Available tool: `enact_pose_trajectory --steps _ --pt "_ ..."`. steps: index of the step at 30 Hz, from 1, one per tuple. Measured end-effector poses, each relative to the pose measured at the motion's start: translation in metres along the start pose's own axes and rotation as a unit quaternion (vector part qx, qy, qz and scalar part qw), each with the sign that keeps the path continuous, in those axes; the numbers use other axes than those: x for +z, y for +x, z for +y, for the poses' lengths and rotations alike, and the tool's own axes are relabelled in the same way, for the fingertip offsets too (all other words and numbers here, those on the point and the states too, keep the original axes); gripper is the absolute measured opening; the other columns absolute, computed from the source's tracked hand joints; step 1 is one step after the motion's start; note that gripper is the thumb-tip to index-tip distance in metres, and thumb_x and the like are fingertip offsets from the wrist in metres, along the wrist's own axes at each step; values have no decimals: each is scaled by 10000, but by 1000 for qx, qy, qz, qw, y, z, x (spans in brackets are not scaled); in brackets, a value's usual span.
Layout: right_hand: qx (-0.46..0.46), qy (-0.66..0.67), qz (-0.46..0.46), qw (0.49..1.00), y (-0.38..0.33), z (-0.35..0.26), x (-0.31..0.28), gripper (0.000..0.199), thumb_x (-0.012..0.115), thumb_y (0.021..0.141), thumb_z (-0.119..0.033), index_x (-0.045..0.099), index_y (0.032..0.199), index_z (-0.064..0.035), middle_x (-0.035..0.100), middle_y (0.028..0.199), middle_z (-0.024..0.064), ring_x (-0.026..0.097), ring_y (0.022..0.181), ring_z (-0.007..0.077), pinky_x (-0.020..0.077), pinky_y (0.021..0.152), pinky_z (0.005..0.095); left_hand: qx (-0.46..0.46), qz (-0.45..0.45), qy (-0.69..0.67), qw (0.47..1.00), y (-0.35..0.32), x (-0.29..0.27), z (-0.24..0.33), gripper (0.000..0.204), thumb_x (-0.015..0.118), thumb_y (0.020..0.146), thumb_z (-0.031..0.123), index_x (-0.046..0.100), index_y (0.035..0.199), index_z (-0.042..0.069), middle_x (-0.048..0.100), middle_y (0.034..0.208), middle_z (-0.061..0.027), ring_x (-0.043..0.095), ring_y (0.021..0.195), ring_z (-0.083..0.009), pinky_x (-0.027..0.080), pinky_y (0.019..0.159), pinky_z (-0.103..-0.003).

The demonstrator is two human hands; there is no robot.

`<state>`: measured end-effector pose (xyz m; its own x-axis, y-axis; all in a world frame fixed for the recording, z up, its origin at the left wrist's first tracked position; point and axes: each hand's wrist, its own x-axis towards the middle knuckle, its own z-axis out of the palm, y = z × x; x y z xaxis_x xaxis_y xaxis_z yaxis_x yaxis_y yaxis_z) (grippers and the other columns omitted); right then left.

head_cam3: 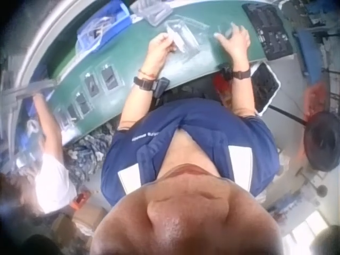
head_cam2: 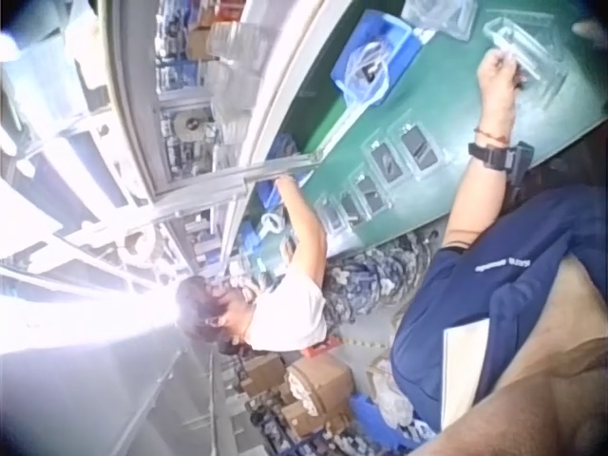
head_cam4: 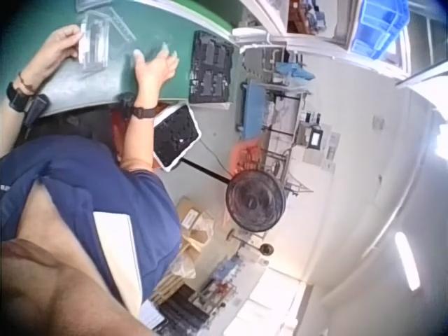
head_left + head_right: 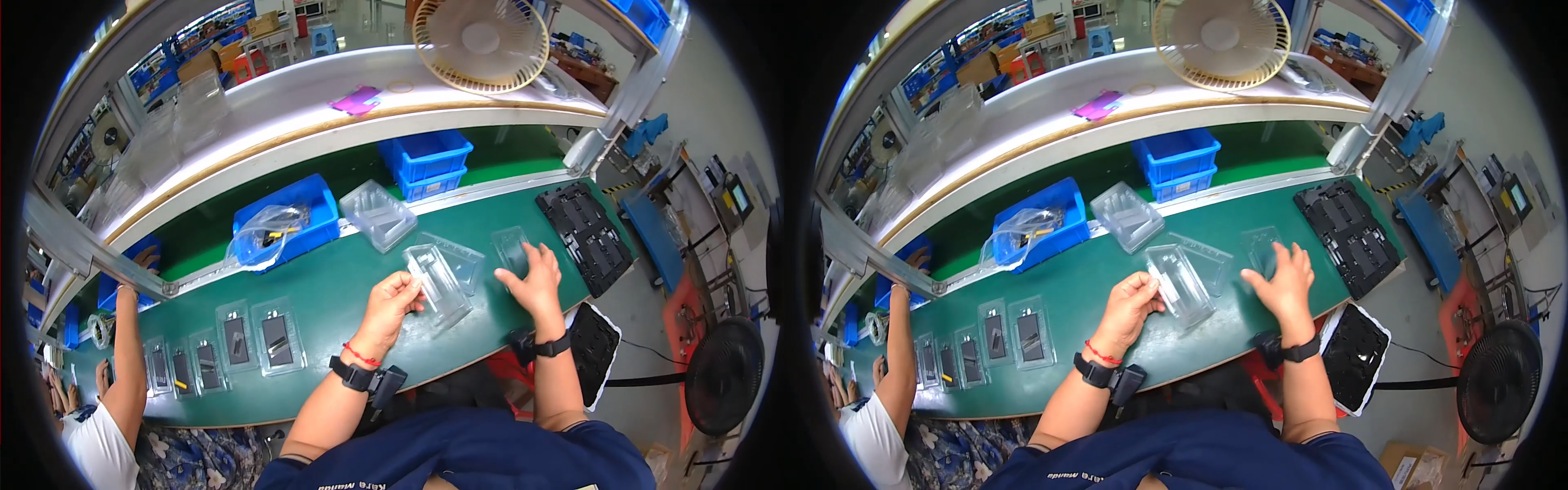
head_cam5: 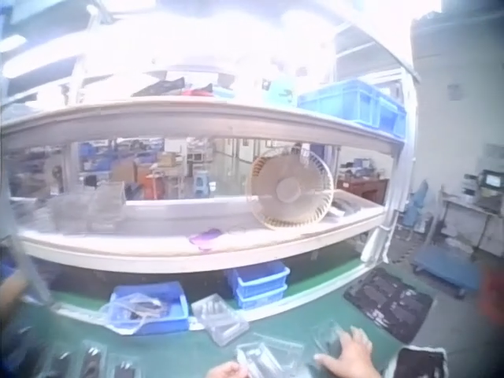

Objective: Manually sorting and packaging small electronic or mechanical parts into plastic trays and bags on an assembly line.

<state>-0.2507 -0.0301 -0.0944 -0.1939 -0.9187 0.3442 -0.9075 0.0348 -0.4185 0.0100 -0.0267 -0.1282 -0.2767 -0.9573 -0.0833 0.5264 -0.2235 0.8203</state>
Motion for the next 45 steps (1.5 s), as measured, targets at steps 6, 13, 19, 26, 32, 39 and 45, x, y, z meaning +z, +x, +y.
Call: enact_pose_trajectory --steps 6,13,19,26,32,39,45 --pt "-61 327 -208 920 -27 -76 18 781 840 640 -339 498 1295 -87 552 1195 107 576 923 188 503 686 307 11 -14 36 999 -6 -6 3 110 593 916 139 588 869 41 610 827 -30 580 757 -109 484 669 -241" --pt "-140 329 -262 897 -45 -107 51 665 768 715 -439 545 1216 -62 537 1187 155 534 1015 286 443 897 389 61 53 -55 995 -55 -17 11 60 565 916 79 576 894 24 611 866 -58 596 792 -154 512 739 -309" --pt "-134 304 -263 906 -61 -130 53 634 734 736 -469 551 1199 -76 473 1213 205 400 1166 379 350 987 457 38 124 -50 990 -77 -20 17 70 568 915 111 551 944 50 617 846 -58 630 764 -169 571 718 -376" --pt "-168 321 -254 897 -60 -137 67 550 751 716 -400 583 1138 -91 484 1192 195 416 1147 369 352 980 452 19 155 -60 986 -88 -32 20 75 546 928 123 539 898 54 591 814 -55 589 696 -151 542 572 -300" --pt "-185 205 -185 943 -32 -124 56 643 750 692 -474 601 1119 -16 482 1201 240 430 1104 404 380 968 461 -17 266 40 963 -101 -45 37 123 568 928 175 541 951 57 537 734 -18 538 593 -123 468 478 -258" --pt "-207 -32 -195 958 -6 -57 29 567 605 822 -482 547 1293 -172 430 1361 250 323 1301 443 240 1047 557 179 214 746 605 -108 3 29 692 727 751 249 430 1346 59 430 1256 -254 391 1181 -402 304 998 -512" --pt "-178 -53 -194 963 -47 -57 3 651 593 810 -544 501 1343 -183 470 1301 248 392 1215 408 275 1008 516 82 94 771 624 -95 18 0 592 659 821 368 480 1352 179 268 1466 -243 223 1357 -440 148 1062 -623"
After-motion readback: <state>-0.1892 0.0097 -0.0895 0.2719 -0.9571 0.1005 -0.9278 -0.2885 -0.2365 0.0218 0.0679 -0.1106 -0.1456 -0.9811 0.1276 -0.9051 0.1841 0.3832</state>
